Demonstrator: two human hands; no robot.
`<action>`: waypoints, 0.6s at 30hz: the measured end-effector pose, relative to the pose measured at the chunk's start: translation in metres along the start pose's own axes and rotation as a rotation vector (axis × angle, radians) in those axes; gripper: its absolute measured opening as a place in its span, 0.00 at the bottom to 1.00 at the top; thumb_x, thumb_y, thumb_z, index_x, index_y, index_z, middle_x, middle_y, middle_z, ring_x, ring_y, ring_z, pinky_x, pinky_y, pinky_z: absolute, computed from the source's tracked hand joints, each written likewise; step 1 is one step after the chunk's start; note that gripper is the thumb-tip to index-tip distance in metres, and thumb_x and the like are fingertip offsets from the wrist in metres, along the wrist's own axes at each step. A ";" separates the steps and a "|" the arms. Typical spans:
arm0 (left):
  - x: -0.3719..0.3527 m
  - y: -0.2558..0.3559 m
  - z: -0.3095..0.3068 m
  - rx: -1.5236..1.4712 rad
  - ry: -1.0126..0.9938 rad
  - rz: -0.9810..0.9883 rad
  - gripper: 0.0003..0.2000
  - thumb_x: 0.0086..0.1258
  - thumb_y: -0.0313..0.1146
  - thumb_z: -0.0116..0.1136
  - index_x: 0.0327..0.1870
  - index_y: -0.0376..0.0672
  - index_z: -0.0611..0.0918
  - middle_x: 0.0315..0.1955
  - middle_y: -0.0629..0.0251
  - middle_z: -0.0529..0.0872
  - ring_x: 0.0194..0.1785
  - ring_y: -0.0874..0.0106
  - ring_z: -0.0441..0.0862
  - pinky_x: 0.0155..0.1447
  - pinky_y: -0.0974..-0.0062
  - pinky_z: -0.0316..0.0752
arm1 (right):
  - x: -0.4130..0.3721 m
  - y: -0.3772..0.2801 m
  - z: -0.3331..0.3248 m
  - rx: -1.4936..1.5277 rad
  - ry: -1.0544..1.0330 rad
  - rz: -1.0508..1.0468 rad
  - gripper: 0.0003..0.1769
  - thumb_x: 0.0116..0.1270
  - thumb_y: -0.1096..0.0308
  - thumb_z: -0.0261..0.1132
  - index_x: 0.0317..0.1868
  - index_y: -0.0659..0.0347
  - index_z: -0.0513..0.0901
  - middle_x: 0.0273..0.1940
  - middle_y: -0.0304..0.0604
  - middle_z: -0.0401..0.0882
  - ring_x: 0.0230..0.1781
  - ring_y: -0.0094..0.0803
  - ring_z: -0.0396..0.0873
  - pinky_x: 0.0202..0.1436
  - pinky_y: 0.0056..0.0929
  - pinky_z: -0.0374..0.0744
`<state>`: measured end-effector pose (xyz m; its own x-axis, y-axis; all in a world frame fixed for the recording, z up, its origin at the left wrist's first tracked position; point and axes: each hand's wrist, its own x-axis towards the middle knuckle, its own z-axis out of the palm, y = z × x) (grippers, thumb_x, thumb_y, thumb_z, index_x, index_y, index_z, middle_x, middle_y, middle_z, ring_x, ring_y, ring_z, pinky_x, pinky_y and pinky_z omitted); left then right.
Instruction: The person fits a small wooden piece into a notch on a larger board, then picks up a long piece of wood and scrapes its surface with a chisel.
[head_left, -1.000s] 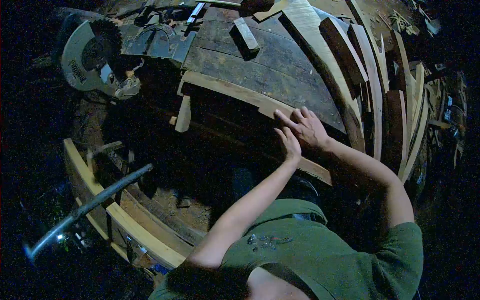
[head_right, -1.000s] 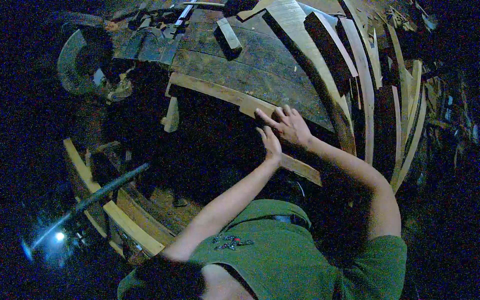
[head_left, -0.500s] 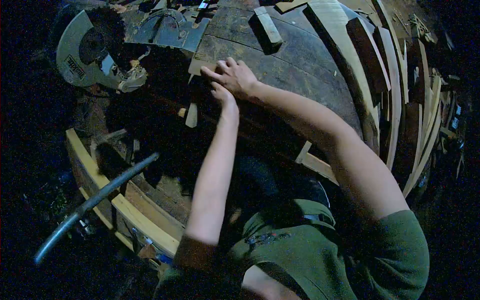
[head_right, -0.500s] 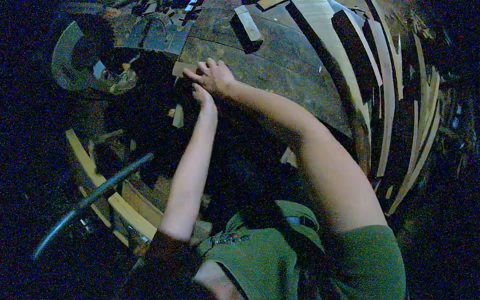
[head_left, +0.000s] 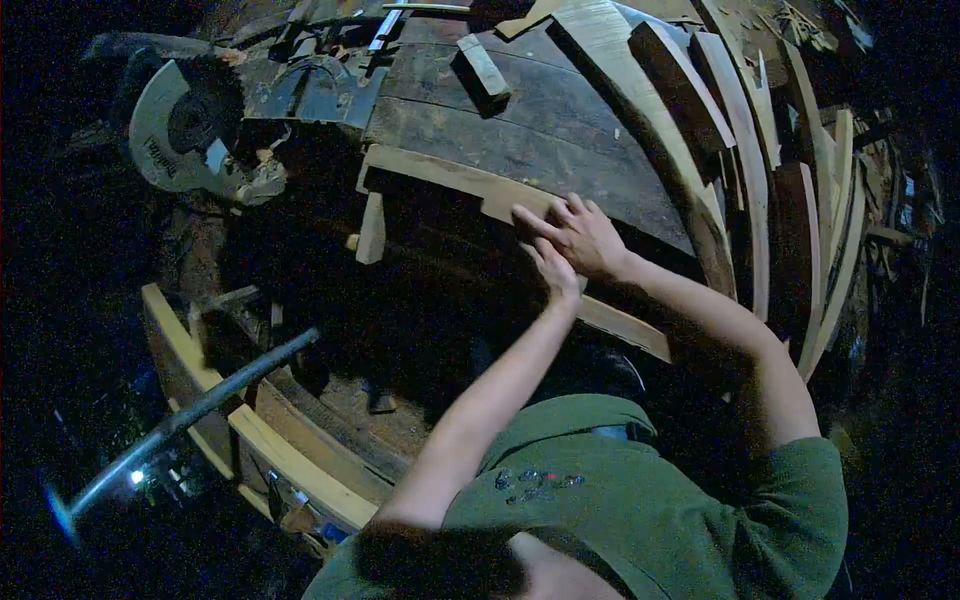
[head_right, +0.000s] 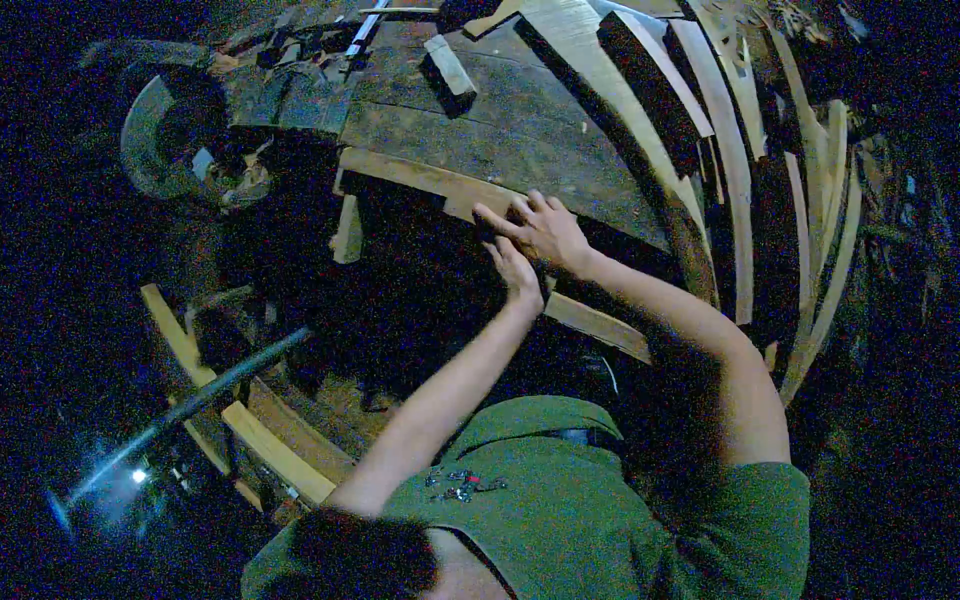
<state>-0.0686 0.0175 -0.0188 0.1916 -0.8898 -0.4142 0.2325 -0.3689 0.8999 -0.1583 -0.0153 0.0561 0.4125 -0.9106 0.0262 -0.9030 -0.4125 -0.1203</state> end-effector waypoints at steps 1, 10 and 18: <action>-0.003 -0.002 0.005 -0.007 -0.009 -0.011 0.26 0.73 0.43 0.22 0.67 0.37 0.45 0.68 0.58 0.45 0.70 0.66 0.42 0.70 0.71 0.40 | -0.015 0.002 -0.015 0.021 -0.065 0.013 0.39 0.59 0.55 0.53 0.68 0.32 0.43 0.44 0.43 0.69 0.41 0.38 0.68 0.38 0.30 0.71; 0.049 -0.003 -0.013 0.212 0.085 -0.069 0.26 0.73 0.44 0.22 0.67 0.38 0.48 0.67 0.58 0.48 0.70 0.66 0.45 0.69 0.71 0.44 | 0.038 -0.011 -0.006 0.104 -0.020 0.040 0.35 0.62 0.49 0.51 0.68 0.34 0.47 0.42 0.41 0.70 0.40 0.36 0.69 0.37 0.30 0.72; 0.168 0.036 -0.059 0.191 0.167 -0.214 0.26 0.72 0.44 0.22 0.67 0.37 0.49 0.66 0.58 0.51 0.69 0.65 0.48 0.68 0.70 0.46 | 0.169 -0.030 0.019 0.064 0.044 -0.103 0.33 0.62 0.46 0.48 0.67 0.28 0.45 0.48 0.40 0.68 0.45 0.37 0.69 0.39 0.31 0.73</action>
<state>0.0279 -0.1292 -0.0638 0.3155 -0.7361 -0.5988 0.1047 -0.6002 0.7930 -0.0593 -0.1568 0.0450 0.4954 -0.8645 0.0848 -0.8463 -0.5023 -0.1773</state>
